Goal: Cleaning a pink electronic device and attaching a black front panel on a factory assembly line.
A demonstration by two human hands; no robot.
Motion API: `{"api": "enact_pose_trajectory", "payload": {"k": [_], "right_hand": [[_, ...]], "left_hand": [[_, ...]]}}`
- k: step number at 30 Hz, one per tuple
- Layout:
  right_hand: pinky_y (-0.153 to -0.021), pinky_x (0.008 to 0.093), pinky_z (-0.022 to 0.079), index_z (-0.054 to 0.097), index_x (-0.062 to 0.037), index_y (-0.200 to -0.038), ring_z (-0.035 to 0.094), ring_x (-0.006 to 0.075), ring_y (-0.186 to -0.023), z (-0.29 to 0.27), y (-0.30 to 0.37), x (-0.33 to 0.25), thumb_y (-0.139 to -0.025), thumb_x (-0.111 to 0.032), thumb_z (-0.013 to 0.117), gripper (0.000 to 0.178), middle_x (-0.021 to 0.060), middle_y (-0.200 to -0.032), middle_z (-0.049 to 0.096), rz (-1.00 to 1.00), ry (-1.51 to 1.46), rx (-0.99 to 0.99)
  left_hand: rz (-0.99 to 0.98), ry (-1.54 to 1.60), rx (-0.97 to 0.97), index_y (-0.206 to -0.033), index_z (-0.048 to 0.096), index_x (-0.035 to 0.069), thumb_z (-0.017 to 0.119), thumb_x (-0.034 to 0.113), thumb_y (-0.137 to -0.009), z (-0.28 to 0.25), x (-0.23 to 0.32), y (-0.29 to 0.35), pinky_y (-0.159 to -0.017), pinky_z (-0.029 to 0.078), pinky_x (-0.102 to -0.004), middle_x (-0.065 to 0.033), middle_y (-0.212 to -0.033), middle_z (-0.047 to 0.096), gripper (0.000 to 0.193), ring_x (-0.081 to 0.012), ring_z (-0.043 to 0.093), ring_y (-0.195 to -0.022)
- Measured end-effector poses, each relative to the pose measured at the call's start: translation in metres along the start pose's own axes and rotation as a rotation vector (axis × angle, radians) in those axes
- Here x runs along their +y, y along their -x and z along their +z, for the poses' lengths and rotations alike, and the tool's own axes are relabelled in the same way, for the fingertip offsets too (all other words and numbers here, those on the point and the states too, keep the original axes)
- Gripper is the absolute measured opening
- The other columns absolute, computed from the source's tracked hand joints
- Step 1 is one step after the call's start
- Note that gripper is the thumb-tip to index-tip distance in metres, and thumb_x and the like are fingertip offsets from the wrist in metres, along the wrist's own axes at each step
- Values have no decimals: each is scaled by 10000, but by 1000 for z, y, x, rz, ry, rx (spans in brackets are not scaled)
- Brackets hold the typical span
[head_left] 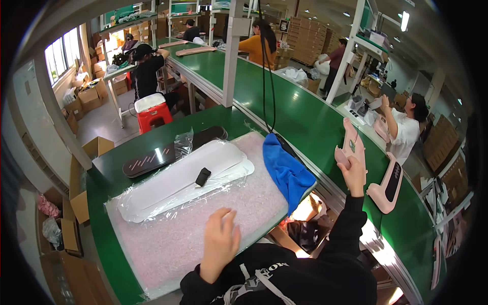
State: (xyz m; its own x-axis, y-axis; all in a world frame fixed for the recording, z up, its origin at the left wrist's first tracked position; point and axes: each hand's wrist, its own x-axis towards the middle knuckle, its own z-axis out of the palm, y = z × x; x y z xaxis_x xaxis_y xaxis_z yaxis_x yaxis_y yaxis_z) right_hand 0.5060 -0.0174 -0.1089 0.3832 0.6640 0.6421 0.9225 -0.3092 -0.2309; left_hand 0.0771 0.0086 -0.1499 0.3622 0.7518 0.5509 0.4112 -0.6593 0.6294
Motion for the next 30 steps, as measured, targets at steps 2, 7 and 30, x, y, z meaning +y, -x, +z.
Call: {"api": "enact_pose_trajectory", "payload": {"k": [2, 7, 30], "right_hand": [[-554, 401, 428, 562, -34, -927, 583, 334, -631, -57, 23, -78, -703, -157, 723, 302, 155, -666, 576, 62, -207, -64], [-525, 339, 448, 570, -23, -929, 589, 243, -566, -115, 90, -152, -669, -81, 736, 313, 120, -631, 573, -362, -200, -72], [-926, 303, 384, 479, 12, -1185, 541, 255, -1026, 36, 41, -92, -976, -395, 354, 474, 170, -1092, 585, 411, -1419, -239]], "left_hand": [[270, -122, 46, -1228, 473, 40, 590, 91, -783, 28, 23, -11, -980, 357, -465, -181, -1258, 448, 463, -349, 421, -1191], [862, -212, 185, -1267, 487, 120, 532, 139, -773, 96, 86, -47, -1022, 331, -471, -78, -1242, 498, 497, -235, 463, -1176], [-791, 640, 759, -1188, 499, 38, 584, 371, -835, -134, -20, 135, -869, 444, -380, -119, -1167, 505, 493, -298, 514, -1039]]}}
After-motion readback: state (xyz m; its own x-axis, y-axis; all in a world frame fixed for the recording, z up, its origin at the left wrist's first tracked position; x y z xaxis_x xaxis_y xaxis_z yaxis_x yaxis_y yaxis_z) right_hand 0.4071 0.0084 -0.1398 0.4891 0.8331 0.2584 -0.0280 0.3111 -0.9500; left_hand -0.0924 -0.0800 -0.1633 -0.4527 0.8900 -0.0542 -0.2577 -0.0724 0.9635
